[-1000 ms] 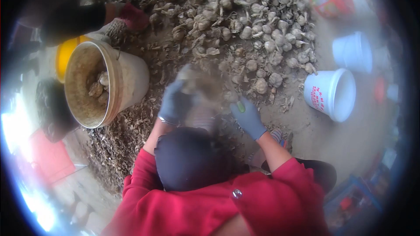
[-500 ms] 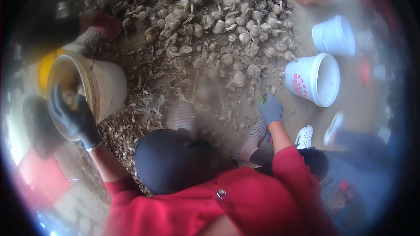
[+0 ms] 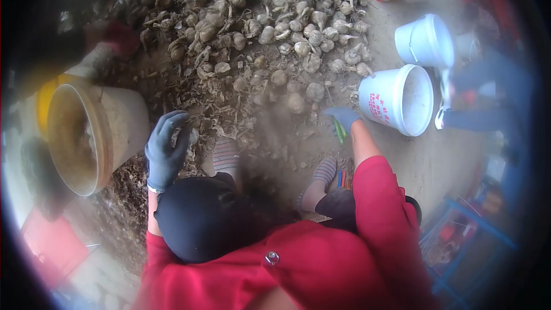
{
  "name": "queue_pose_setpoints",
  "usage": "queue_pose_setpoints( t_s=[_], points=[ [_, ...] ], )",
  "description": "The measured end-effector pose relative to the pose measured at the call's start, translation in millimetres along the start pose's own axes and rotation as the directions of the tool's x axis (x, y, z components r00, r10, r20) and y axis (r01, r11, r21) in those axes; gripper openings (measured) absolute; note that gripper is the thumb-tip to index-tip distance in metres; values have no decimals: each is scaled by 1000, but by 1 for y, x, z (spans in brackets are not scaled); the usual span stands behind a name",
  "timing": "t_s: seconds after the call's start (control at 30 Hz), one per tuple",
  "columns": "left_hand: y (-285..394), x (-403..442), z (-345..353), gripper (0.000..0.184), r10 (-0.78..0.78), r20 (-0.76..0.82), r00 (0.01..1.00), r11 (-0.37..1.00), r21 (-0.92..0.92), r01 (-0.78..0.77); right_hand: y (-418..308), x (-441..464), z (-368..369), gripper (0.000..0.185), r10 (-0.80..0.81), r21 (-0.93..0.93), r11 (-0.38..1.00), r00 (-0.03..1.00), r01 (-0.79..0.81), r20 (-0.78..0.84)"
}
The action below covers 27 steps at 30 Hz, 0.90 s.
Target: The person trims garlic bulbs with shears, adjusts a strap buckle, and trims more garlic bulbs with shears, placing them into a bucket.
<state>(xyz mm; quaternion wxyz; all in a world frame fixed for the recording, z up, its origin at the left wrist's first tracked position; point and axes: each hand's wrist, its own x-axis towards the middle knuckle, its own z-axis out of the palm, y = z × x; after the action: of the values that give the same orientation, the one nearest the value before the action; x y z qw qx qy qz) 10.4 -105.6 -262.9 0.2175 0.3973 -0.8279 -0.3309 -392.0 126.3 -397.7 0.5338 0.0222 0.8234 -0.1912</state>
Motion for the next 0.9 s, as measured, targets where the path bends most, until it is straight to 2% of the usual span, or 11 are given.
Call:
queue_pose_setpoints(
  t_s=[0.1,0.2,0.3,0.37,0.4,0.47,0.53,0.57,0.67,0.8,0.9],
  points=[
    [3,-1,7,20,-26,84,996,999,-36,29,1,1,7,28,-71,-7,997,996,71,-56],
    [-7,-3,25,19,-51,167,985,970,-226,88,12,-13,21,27,-321,-169,941,933,294,-165],
    [-18,-1,53,30,-207,464,861,653,-590,475,4,-67,53,29,-614,-363,766,771,530,-168],
    [-30,9,79,52,-46,543,839,552,-686,474,-11,-109,75,31,-651,-328,738,750,589,-117],
    [-17,18,77,65,-82,657,749,389,-671,631,-15,-124,87,33,-652,-331,727,756,601,-58],
    [-20,26,96,77,-119,678,726,428,-625,654,-22,-147,110,37,-646,-344,705,762,620,50],
    [-35,20,111,76,-32,724,689,204,-670,713,-29,-167,132,39,-723,-251,650,685,717,87],
    [-36,18,109,75,-43,682,730,207,-708,675,-30,-172,140,40,-754,-205,624,650,754,94],
    [-38,12,101,73,-226,493,840,645,-571,508,-34,-170,149,40,-663,-188,710,734,679,146],
    [-25,6,84,68,-202,309,929,866,-387,317,-41,-166,158,39,-702,-310,640,699,703,137],
    [-30,8,81,70,-276,384,881,683,-567,461,-37,-151,164,39,-605,-189,756,779,627,165]
  ],
)
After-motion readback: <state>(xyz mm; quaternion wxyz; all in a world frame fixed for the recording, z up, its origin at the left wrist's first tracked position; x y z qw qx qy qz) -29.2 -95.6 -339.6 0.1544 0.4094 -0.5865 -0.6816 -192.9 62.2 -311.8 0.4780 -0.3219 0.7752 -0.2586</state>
